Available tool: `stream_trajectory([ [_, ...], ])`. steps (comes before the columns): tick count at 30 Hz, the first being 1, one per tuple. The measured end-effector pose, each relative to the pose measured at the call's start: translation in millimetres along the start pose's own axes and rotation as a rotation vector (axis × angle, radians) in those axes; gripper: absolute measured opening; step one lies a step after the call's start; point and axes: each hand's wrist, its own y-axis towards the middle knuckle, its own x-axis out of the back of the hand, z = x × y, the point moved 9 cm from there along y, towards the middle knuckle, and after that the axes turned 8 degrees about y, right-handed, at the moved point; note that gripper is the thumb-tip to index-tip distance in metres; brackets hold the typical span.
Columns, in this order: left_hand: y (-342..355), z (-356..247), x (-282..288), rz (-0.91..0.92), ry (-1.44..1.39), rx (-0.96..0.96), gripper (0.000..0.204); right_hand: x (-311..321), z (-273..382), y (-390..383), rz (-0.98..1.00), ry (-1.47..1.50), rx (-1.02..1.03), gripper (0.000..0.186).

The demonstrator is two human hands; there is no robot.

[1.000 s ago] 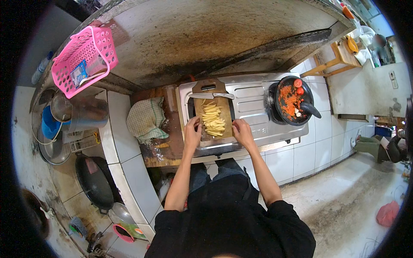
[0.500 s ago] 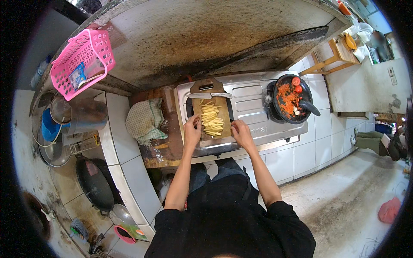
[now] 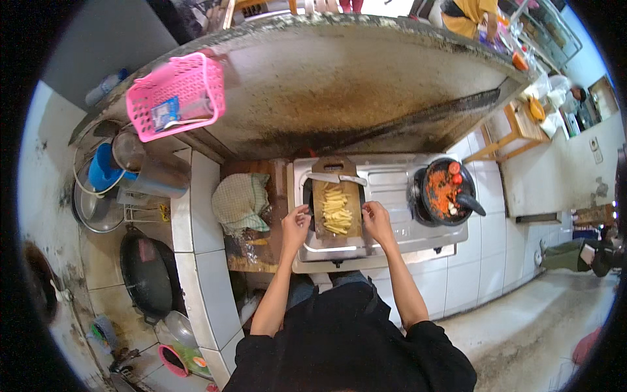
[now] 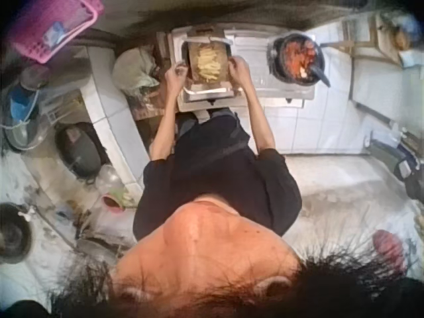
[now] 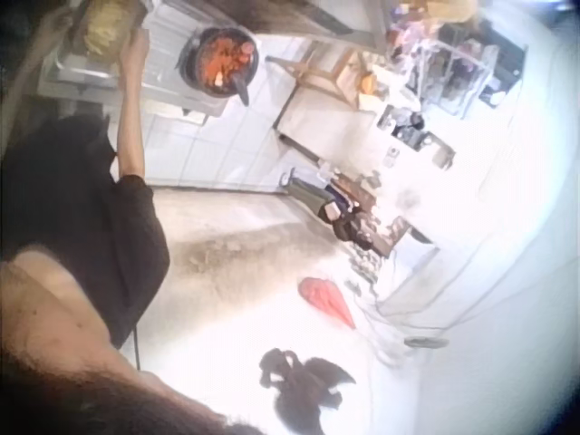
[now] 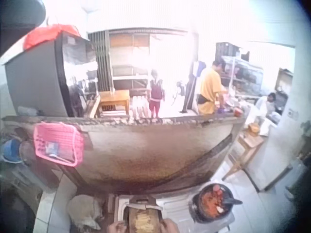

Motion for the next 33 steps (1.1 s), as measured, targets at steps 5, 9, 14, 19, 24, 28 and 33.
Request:
stream_trajectory([
  [5, -10.3, -15.8, 42.0, -0.105, -0.143, -0.011, 0.036, -0.2, 34.8, 23.6, -0.021, -0.003, 0.103, 0.011],
  [9, -20.8, -39.4, 76.1, -0.158, -0.212, -0.047, 0.030, -12.2, 73.7, 30.4, 0.028, 0.038, 0.170, 0.011],
  [14, -34.2, -71.4, 103.0, -0.192, -0.331, -0.109, 0.030, -27.4, 117.8, 28.6, 0.078, 0.052, 0.273, 0.011],
  [19, -56.3, -88.0, 129.3, -0.128, -0.366, -0.149, 0.033, -60.6, 152.9, 21.2, 0.163, 0.047, 0.309, 0.011],
  [24, -96.7, -78.2, 193.3, -0.153, -0.383, -0.098, 0.034, -132.7, 200.5, 1.2, 0.277, 0.147, 0.320, 0.011],
  [28, -140.1, -37.5, 262.1, -0.254, -0.423, -0.090, 0.031, -212.1, 243.9, -27.7, 0.415, 0.100, 0.386, 0.013],
  [33, -236.5, 34.4, 370.4, -0.501, -0.443, 0.028, 0.025, -344.9, 299.0, -91.7, 0.652, 0.154, 0.383, 0.011],
])
